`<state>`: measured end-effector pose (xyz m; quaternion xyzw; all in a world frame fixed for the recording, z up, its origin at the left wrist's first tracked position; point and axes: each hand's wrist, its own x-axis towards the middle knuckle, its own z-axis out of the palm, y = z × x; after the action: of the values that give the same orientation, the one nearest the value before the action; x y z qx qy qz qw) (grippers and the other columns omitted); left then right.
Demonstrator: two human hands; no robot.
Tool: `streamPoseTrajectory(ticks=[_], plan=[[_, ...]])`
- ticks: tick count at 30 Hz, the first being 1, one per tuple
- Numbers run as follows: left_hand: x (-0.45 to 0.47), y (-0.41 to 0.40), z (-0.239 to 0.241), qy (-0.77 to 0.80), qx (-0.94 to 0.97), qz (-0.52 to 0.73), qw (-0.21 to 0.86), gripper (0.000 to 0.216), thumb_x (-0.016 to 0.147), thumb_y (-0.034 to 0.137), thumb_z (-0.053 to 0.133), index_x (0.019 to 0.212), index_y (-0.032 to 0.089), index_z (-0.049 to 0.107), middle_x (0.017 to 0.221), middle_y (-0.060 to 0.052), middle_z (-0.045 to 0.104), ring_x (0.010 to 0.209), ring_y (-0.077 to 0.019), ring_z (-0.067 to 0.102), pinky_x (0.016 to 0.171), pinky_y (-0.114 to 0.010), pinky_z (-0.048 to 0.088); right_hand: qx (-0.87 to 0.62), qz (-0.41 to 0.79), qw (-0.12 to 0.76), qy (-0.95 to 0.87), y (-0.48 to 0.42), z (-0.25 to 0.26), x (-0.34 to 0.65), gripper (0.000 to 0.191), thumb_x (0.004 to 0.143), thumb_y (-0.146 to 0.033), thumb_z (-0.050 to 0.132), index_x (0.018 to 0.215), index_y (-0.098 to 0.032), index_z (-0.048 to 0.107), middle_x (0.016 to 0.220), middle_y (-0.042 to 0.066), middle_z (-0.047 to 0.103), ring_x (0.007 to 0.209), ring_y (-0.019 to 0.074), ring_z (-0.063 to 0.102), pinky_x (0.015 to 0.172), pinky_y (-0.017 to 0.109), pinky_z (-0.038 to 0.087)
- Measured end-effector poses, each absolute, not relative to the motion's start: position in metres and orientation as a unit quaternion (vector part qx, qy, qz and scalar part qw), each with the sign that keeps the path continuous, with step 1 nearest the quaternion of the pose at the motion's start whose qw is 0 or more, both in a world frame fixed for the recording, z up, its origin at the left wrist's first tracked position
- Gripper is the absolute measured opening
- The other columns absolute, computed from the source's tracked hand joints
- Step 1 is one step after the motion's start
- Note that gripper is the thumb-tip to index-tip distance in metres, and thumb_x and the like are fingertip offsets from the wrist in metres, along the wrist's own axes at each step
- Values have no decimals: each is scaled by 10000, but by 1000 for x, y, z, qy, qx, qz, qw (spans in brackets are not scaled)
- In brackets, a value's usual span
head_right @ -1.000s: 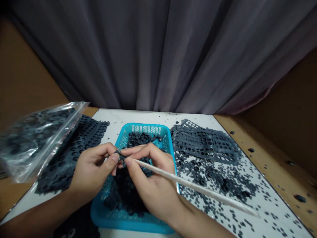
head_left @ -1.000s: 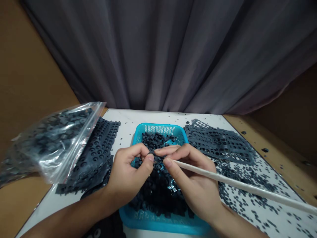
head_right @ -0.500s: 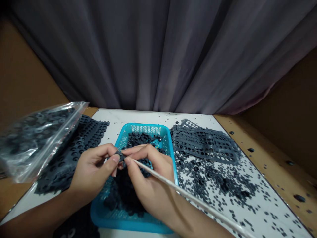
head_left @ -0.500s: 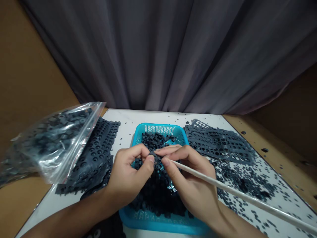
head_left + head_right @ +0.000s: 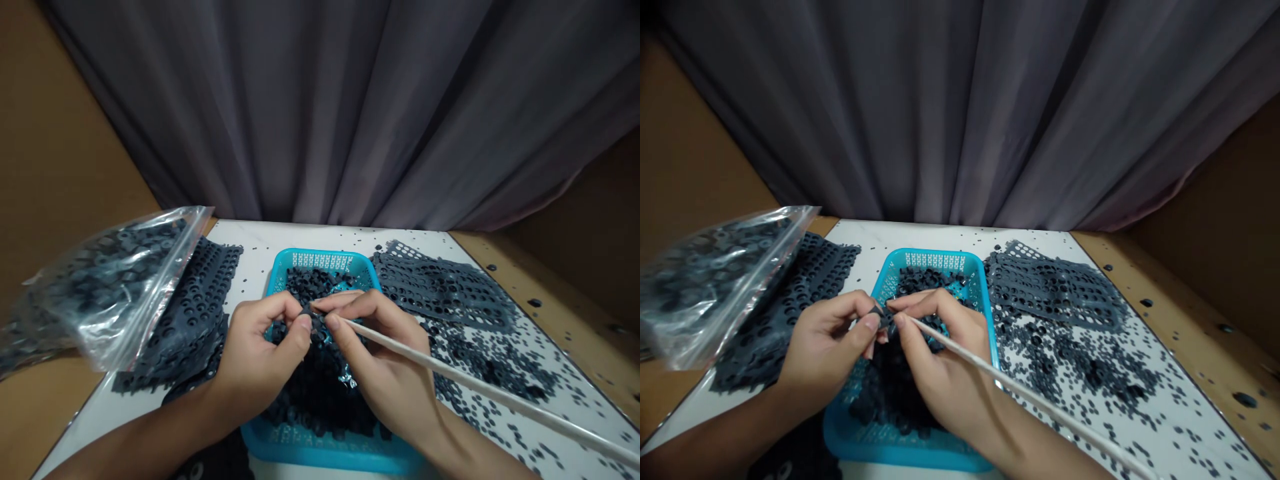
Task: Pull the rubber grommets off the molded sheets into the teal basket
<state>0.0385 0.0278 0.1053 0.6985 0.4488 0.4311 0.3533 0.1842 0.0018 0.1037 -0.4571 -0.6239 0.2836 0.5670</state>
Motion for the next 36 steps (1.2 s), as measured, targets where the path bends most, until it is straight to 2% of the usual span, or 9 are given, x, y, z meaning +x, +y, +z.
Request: streamPoseTrajectory(ticks=[7, 16, 29, 36], plan=[[38, 29, 104, 454, 697, 429, 352, 266, 784, 211, 482, 519, 191, 463, 445, 41, 487, 441, -96, 461, 454, -204, 364, -425, 339, 579, -607, -2, 107, 188, 112, 813, -157, 633, 733, -211, 575, 892, 2, 737, 873, 139, 691, 765, 251, 549], [37, 28, 105, 458, 693, 429, 354, 265, 778, 209, 485, 515, 193, 462, 437, 42, 485, 438, -99, 466, 460, -206, 375, -417, 314, 585, -620, -1, 108, 187, 109, 808, -138, 621, 744, -210, 571, 875, 30, 735, 863, 180, 696, 775, 318, 558], [38, 29, 104, 454, 695, 430, 355, 270, 785, 214, 484, 516, 192, 470, 436, 39, 490, 433, -98, 465, 451, -205, 371, -420, 284, 590, -629, -2, 106, 185, 146, 797, -80, 609, 747, -207, 560, 872, 14, 725, 844, 150, 690, 756, 282, 547], [38, 28, 104, 457, 695, 428, 353, 265, 778, 213, 484, 515, 195, 457, 437, 40, 489, 432, -97, 463, 449, -203, 368, -415, 282, 593, -630, -3, 109, 184, 138, 783, -82, 617, 740, -204, 570, 870, 27, 727, 863, 168, 691, 785, 308, 549]])
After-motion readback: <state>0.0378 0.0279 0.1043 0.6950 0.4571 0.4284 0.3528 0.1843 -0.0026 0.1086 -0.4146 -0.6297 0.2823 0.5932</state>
